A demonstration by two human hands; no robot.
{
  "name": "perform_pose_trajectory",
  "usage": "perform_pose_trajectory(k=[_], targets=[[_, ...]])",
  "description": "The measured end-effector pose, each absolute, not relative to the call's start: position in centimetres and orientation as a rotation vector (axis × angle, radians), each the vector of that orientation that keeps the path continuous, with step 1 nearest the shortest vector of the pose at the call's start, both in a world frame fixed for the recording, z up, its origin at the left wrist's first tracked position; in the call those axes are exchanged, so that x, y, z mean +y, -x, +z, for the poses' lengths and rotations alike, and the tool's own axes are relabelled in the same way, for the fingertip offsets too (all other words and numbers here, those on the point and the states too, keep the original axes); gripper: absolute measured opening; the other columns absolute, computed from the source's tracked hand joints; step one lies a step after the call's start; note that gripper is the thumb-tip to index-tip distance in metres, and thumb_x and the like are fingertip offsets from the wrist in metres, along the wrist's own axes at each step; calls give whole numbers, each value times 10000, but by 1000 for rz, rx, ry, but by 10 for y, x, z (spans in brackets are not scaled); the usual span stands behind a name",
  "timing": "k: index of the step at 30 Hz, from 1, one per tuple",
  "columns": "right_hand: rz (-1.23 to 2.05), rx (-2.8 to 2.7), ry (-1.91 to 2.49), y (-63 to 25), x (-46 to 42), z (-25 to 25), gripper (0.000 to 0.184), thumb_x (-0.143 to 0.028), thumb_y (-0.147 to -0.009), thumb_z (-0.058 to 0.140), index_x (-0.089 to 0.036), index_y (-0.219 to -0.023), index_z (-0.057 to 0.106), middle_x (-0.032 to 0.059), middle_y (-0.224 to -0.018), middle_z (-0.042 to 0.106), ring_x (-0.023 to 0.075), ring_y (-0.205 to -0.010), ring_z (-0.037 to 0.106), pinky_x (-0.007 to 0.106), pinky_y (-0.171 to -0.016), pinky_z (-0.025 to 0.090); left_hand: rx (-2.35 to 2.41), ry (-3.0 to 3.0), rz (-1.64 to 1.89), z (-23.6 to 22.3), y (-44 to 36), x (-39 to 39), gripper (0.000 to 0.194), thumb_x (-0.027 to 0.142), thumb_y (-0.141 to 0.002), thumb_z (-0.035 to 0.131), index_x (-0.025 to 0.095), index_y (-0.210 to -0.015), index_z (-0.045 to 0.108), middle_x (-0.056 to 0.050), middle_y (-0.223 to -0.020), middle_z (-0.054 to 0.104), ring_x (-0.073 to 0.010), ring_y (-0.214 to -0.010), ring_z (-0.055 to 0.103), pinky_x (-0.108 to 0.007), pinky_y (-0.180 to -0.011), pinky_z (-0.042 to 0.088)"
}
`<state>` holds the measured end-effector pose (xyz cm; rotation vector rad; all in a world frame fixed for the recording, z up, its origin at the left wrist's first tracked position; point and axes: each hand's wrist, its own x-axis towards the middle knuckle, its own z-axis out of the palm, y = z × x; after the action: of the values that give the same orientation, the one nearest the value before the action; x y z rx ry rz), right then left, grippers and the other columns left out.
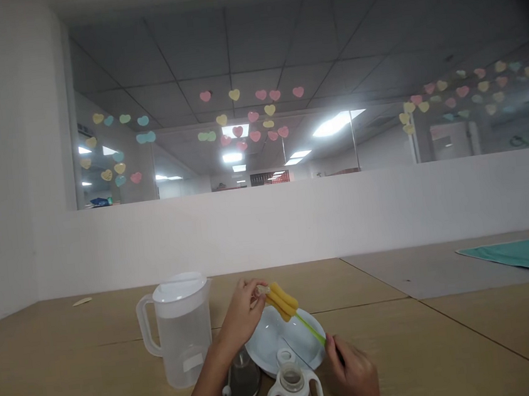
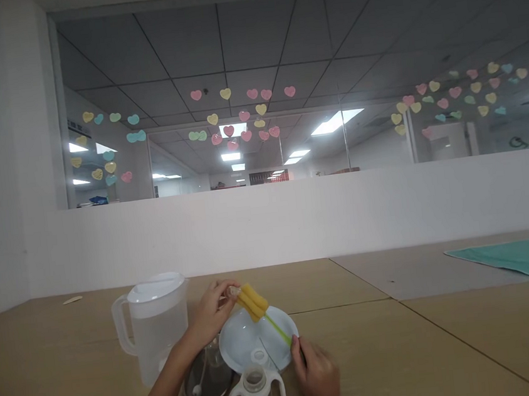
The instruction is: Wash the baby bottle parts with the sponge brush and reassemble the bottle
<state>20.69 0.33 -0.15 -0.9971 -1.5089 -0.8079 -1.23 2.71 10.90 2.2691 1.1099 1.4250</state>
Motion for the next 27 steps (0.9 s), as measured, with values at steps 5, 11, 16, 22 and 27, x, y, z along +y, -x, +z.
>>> perform_pose_trajectory(k=[5,11,16,22,27], targets=[[-776,-1455,1047,-208,2,0,467,-321,-941,306,-163,-569,540,-9,-433,521,75,-375,452,208,-446,299,1622,-2458,1087,109,21,26,286,256,-881,343,213,-1103,517,-79,-993,560,-193,-917,564,-319,-823,415],[-782,-1448,1080,-208,5,-3,474,-331,-939,301,-170,-569,550,-11,-430,519,74,-369,435,214,-446,297,2116,-2359,495,115,38,19,316,257,-829,420,121,-1077,561,-181,-1002,631,-292,-985,578,-382,-798,420],[-771,-1467,1087,-209,6,-5,483,-339,-938,304,-164,-556,544,-9,-432,516,77,-376,450,210,-457,307,2054,-2270,243,116,43,13,212,320,-670,609,142,-555,611,-140,-647,658,-296,-759,636,-385,-703,459],[-759,-1487,1101,-209,6,-5,504,-360,-939,291,-166,-563,565,-8,-427,511,75,-381,423,211,-459,298,1873,-2121,27,102,38,19,262,144,-512,681,163,-350,475,-34,-442,566,-230,-579,614,-328,-593,480],[-771,-1500,1090,-208,5,-2,502,-349,-940,295,-168,-543,544,-9,-421,504,68,-377,413,207,-455,288,1814,-1999,11,82,35,32,207,99,-532,633,162,-396,490,-40,-490,600,-217,-582,613,-321,-559,490]])
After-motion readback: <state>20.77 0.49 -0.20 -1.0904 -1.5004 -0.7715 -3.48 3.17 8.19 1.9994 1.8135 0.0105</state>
